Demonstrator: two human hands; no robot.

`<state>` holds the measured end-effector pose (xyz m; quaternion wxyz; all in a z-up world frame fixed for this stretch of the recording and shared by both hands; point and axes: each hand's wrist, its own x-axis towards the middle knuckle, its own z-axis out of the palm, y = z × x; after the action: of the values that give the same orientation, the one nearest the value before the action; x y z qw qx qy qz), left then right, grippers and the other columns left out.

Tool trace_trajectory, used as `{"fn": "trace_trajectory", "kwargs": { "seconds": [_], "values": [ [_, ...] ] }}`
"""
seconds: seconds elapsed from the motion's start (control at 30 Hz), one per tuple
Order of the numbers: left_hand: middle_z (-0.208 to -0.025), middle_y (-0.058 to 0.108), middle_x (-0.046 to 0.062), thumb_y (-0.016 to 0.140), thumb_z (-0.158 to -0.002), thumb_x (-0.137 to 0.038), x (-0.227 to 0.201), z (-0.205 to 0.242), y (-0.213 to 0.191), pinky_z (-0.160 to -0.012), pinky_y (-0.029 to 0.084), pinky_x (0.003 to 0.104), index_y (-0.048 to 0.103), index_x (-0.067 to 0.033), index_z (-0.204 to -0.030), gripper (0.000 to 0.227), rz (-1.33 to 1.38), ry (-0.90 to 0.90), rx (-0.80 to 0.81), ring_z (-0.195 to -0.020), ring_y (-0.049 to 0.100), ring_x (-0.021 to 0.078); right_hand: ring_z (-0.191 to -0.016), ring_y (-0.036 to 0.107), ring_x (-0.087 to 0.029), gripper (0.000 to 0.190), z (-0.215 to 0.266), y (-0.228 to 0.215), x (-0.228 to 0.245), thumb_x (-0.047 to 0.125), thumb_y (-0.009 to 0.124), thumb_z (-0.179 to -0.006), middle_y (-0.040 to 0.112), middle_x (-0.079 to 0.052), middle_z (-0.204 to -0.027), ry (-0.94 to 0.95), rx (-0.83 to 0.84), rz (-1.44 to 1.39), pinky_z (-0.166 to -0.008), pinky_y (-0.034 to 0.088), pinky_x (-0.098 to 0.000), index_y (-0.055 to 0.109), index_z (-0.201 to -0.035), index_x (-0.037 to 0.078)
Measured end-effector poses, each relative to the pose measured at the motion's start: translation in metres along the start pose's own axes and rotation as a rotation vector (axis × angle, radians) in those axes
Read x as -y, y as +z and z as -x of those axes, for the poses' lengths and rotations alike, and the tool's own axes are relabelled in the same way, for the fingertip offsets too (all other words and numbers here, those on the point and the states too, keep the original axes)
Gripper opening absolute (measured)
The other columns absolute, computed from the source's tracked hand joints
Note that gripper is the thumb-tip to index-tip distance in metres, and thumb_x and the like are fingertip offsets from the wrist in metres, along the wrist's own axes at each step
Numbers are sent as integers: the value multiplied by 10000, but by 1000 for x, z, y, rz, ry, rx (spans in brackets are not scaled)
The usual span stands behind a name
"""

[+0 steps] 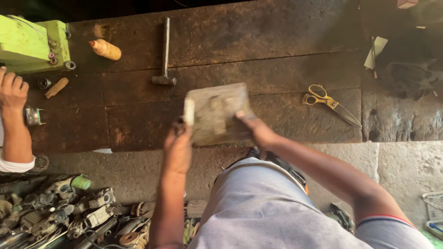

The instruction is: The person cuts a small white sheet with scissors, places it on a cylindrical object, and then uses a pencil and ruler to mark lines on a larger white plastic sheet. The person also uses a red cap to mark a point on the sheet.

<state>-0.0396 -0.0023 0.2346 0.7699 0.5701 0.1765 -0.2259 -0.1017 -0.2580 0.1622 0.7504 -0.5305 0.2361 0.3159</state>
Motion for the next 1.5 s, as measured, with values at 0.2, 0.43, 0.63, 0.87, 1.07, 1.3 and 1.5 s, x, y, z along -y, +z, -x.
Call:
{"fn": "trace_trajectory", "kwargs": {
  "seconds": [0.2, 0.43, 0.63, 0.87, 1.07, 1.3, 1.5],
  "values": [
    [-1321, 614, 67, 757, -950, -312, -56, -32, -86, -1111, 392, 360, 541, -35, -1380, 556, -133, 305, -341, -1240, 534, 183, -1443, 500, -308, 950, -81, 108, 35, 759, 496, -923, 538, -179, -1542, -257, 259, 309, -1195, 379, -452, 413, -1552, 53],
    [-1362, 619, 57, 740, -1018, -208, -75, -76, -170, -1160, 356, 376, 580, -64, -1385, 425, -135, 558, -424, -1288, 529, 169, -1424, 413, -411, 753, -103, 104, 68, 657, 508, -1002, 354, -187, -1617, -649, 211, 1000, -1110, 397, -537, 366, -1583, 199],
    [-1172, 535, 94, 705, -1127, -172, -47, -34, -159, -962, 463, 352, 513, -24, -1236, 266, -440, 897, -754, -1081, 512, 192, -1081, 629, -346, 263, -18, -90, 42, 212, 656, -957, 722, -93, -1222, -864, -742, 1234, -946, 518, -470, 736, -1200, 149],
    [-1210, 582, 104, 729, -1121, -163, 4, -16, -40, -859, 519, 290, 550, -32, -1234, 249, -595, 934, -476, -1048, 620, 187, -1199, 516, -443, 560, 80, -231, -53, 327, 737, -851, 572, -206, -1291, -385, -938, 1357, -971, 459, -527, 640, -1378, 164],
    [-1100, 754, 120, 539, -1172, -104, 45, -15, 74, -866, 594, 299, 639, -54, -1224, 123, -552, 732, 100, -953, 721, 178, -1291, 554, -306, 439, 114, -293, -85, 199, 701, -832, 627, -55, -1301, -406, -974, 1724, -1086, 471, -482, 693, -1269, 235],
    [-1019, 751, 66, 573, -1054, -180, 101, 18, 136, -732, 589, 251, 484, -49, -1279, 275, -553, 446, 218, -845, 729, 121, -1173, 597, -345, 269, 142, -358, -47, 283, 716, -991, 686, -127, -1202, -512, -1070, 1372, -1025, 472, -469, 725, -1154, 71],
    [-926, 743, 64, 656, -1031, -200, 129, 45, 181, -709, 574, 262, 647, -27, -1139, 204, -763, 435, 153, -825, 724, 112, -985, 732, -354, 146, 43, -442, -32, 82, 657, -906, 756, -180, -1031, -311, -1209, 1304, -852, 596, -447, 772, -980, 29]
  ]
}}
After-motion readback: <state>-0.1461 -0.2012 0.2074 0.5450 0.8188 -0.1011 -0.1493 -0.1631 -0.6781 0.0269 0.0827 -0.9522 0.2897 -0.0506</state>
